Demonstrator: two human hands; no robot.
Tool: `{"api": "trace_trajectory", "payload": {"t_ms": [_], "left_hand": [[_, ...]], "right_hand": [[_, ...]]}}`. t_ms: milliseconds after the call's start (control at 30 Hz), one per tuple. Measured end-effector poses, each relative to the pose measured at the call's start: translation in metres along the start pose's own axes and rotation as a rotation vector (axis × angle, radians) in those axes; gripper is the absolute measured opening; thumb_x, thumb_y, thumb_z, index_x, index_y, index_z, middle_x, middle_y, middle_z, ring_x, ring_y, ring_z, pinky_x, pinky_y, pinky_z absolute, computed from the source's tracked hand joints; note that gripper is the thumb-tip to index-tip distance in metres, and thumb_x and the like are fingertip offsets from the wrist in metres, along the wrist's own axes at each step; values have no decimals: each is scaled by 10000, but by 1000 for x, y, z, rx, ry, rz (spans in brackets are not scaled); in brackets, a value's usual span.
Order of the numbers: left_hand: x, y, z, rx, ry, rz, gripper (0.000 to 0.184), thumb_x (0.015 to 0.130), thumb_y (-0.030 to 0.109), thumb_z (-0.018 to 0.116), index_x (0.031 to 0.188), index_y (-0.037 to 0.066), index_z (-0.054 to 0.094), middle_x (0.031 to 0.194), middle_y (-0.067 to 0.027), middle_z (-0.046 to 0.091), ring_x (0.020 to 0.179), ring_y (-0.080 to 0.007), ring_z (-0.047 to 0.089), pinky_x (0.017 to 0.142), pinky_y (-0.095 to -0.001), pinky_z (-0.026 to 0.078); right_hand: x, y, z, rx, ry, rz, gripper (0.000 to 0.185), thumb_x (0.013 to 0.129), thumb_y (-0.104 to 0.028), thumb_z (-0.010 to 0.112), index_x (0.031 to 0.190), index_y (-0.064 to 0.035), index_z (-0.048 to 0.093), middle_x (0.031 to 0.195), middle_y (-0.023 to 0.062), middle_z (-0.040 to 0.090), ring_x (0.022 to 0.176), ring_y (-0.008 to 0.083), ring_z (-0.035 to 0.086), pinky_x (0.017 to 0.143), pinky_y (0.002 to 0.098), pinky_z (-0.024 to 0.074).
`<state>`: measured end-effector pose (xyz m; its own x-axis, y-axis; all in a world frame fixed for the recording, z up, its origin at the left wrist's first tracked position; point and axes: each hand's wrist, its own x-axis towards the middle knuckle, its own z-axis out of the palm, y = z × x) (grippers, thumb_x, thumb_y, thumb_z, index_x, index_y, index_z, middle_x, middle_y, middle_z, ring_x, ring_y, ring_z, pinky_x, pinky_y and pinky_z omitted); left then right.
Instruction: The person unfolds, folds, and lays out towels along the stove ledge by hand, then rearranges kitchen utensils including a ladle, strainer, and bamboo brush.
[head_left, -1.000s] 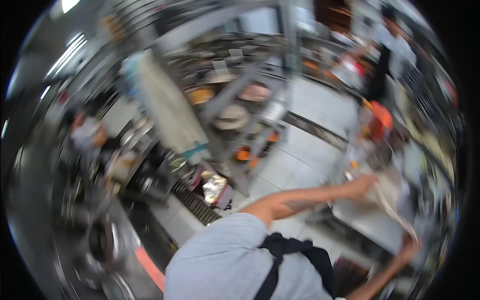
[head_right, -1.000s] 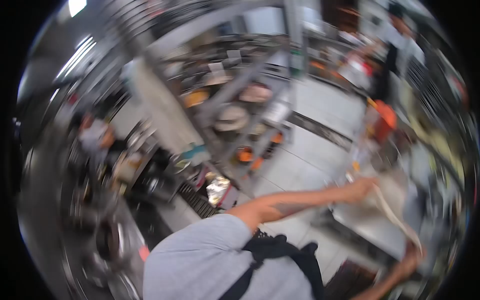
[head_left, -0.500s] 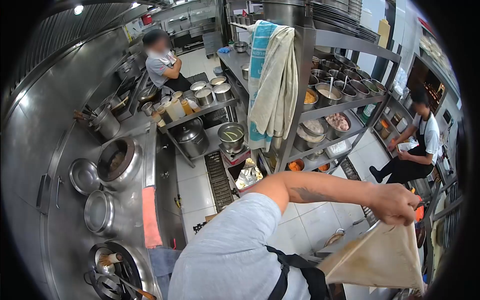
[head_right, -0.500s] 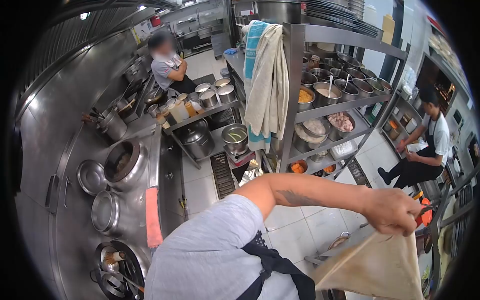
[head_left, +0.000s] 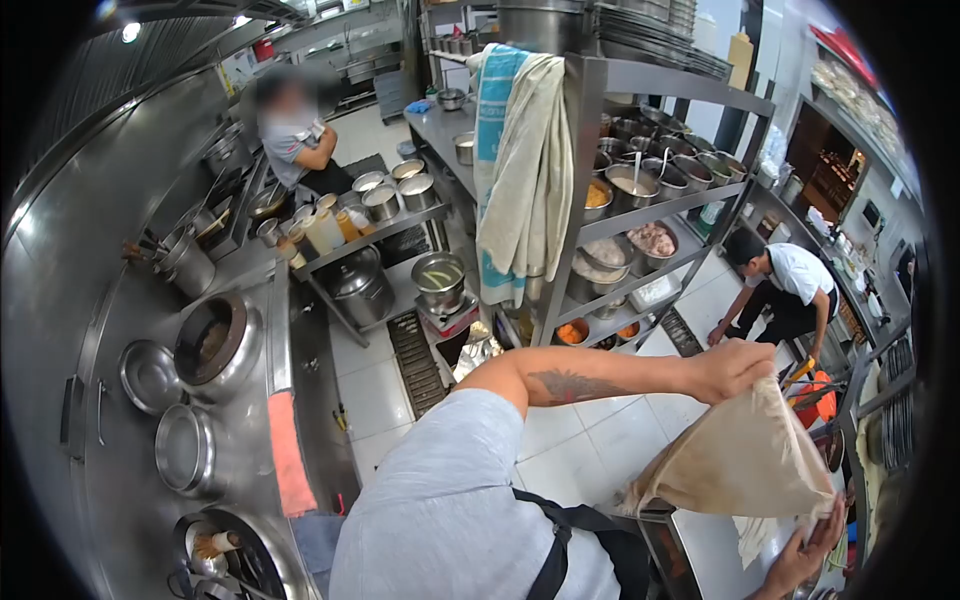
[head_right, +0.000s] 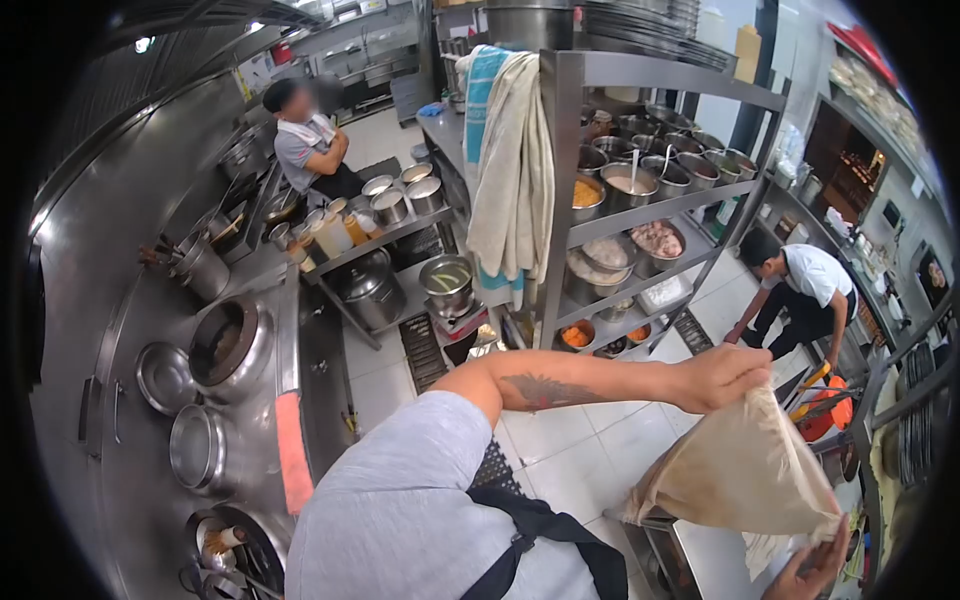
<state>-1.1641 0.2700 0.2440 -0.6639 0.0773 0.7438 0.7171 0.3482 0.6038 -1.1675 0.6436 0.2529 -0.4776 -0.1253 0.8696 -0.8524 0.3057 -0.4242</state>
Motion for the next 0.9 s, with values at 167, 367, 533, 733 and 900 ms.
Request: {"api": "trace_trajectory", "payload": {"t_ms": [167,367,533,733,900], "left_hand": [[-11,-14,-1,-159,-8,-170,341,1075,308,416,936,11,508,785,-134,528,759,-271,535,746,-401,439],[-21,-7,-6,-82,-341,-274,450,935,457,677,996,47,503,837,-106,596,792,-208,585,714,-364,467],[-32,-23,1,7,-486,-112,433,733,204,806,1073,40,594,953,-127,698,906,-279,689,760,-374,520],[-28,-24,-1,-117,-313,-152,233,882,238,702,937,17,651,825,-104,692,762,-222,661,691,-348,494],[-27,-21,-10,-7,-295,-256,281,906,303,714,928,23,707,731,-112,674,642,-198,602,627,-345,467]], "right_hand": [[-55,77,-14,-396,-322,133,361,972,97,506,1325,37,549,1360,154,608,1177,231,607,1015,335,467],[-64,80,-20,18,-160,466,155,1026,-5,495,1162,53,539,1044,103,639,975,155,640,876,276,520],[-69,96,-37,112,-109,551,137,1039,-38,492,1139,47,530,1012,98,632,904,129,646,820,249,543],[-68,90,-37,87,-78,528,136,1031,-60,516,1126,34,536,974,85,641,885,119,648,785,236,555],[-67,88,-48,94,-59,586,116,1025,-78,538,1102,8,555,915,47,647,697,63,595,645,189,497]]}}
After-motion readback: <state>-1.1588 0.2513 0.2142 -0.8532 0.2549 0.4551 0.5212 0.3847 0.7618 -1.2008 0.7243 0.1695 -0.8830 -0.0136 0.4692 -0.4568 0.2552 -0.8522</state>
